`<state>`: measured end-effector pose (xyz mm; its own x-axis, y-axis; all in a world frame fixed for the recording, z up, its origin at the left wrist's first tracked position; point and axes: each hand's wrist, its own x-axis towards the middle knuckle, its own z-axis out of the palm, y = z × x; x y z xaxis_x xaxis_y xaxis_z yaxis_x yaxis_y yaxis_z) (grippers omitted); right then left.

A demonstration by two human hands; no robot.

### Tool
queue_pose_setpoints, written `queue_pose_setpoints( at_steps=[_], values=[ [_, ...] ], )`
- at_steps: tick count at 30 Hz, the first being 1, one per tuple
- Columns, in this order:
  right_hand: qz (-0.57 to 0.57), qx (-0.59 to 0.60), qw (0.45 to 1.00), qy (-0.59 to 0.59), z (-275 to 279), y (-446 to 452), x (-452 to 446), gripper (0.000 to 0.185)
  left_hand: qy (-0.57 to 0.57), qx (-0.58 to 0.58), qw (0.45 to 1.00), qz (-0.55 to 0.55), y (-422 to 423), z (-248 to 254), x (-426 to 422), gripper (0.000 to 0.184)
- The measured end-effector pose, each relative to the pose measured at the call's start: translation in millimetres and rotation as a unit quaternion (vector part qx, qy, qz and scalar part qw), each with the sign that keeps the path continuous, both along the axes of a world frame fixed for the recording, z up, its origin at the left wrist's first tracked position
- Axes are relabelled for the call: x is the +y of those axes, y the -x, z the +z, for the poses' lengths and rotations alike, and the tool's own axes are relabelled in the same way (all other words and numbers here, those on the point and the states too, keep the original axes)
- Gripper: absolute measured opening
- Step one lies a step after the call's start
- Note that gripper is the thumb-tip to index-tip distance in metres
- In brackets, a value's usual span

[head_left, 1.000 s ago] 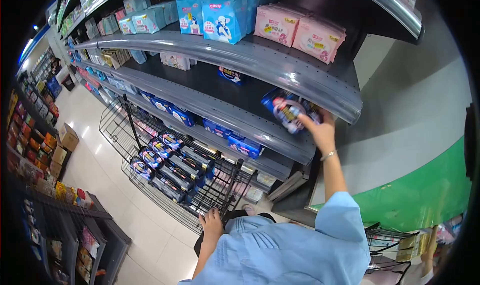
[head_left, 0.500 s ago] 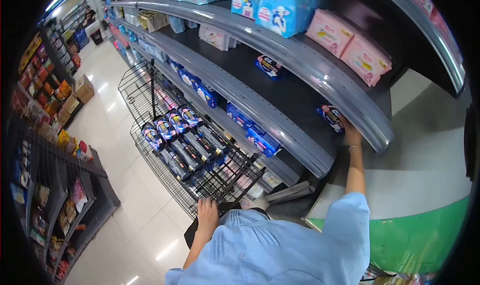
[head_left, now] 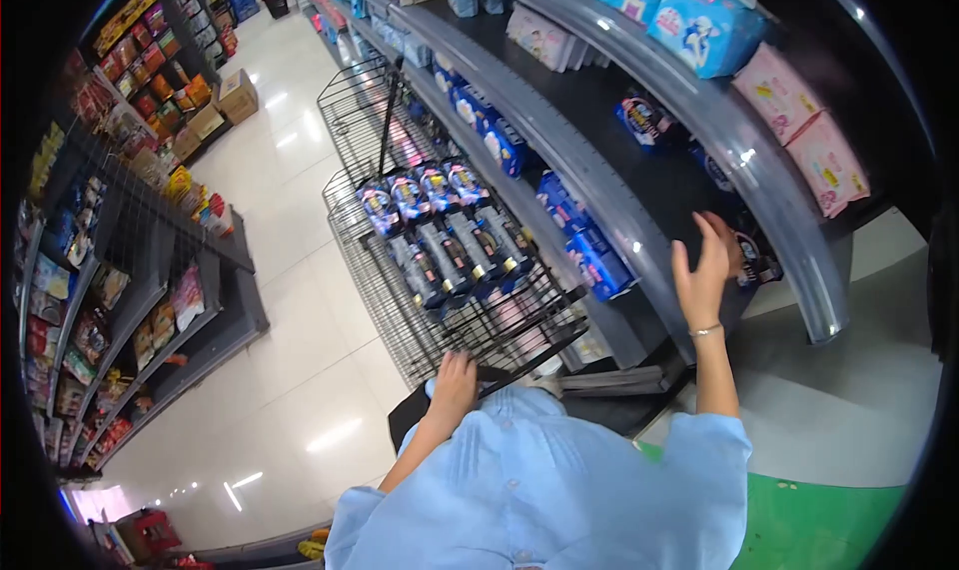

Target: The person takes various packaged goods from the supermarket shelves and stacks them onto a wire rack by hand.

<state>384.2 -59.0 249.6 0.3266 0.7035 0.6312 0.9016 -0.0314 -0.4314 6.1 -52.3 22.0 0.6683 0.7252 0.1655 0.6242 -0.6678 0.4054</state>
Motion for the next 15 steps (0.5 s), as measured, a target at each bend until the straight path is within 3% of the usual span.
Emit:
queue_pose_setpoints(
  at_steps=[1,2,5,7,8,9,10,12,13,15],
  values=[
    [-0.029,-0.132,0.990,0.041,11.8,38.1,9.0,0.044,-0.002,0.004,1.000,-0.002,0.4,-1.1,0.5,0.040],
    [0.015,-0.152,0.987,0.056,1.6,57.2,21.3,0.042,-0.005,0.007,1.000,-0.006,1.2,-3.4,0.9,0.039],
    [0.214,-0.028,0.971,0.105,-39.7,123.0,55.1,0.035,-0.017,-0.002,1.000,-0.004,1.5,-10.6,-0.9,0.037],
    [0.292,0.014,0.952,0.093,-72.3,173.8,74.9,0.033,0.013,0.029,0.999,-0.016,3.4,-22.2,-0.3,0.045],
    [0.321,0.078,0.933,0.143,-96.2,198.0,81.6,0.035,0.006,0.025,1.000,-0.015,3.1,-22.0,-0.9,0.044],
    [0.326,0.128,0.920,0.175,-101.3,226.1,85.0,0.041,-0.002,0.021,1.000,-0.012,1.7,-21.2,-1.2,0.044],
    [0.322,0.080,0.935,0.128,-124.9,246.7,91.8,0.054,-0.009,0.017,1.000,-0.007,1.3,-20.7,-0.8,0.044],
    [0.265,-0.083,0.942,0.190,-128.4,277.2,96.6,0.068,0.030,0.003,0.999,-0.023,0.6,-23.2,2.4,0.052],
    [0.184,-0.100,0.954,0.214,-135.0,297.3,100.3,0.079,0.027,-0.023,0.999,-0.022,4.1,-26.3,4.2,0.053],
    [0.131,-0.126,0.960,0.215,-147.9,300.7,101.9,0.083,0.063,-0.064,0.995,-0.031,2.5,-26.1,4.4,0.057]
  ],
)
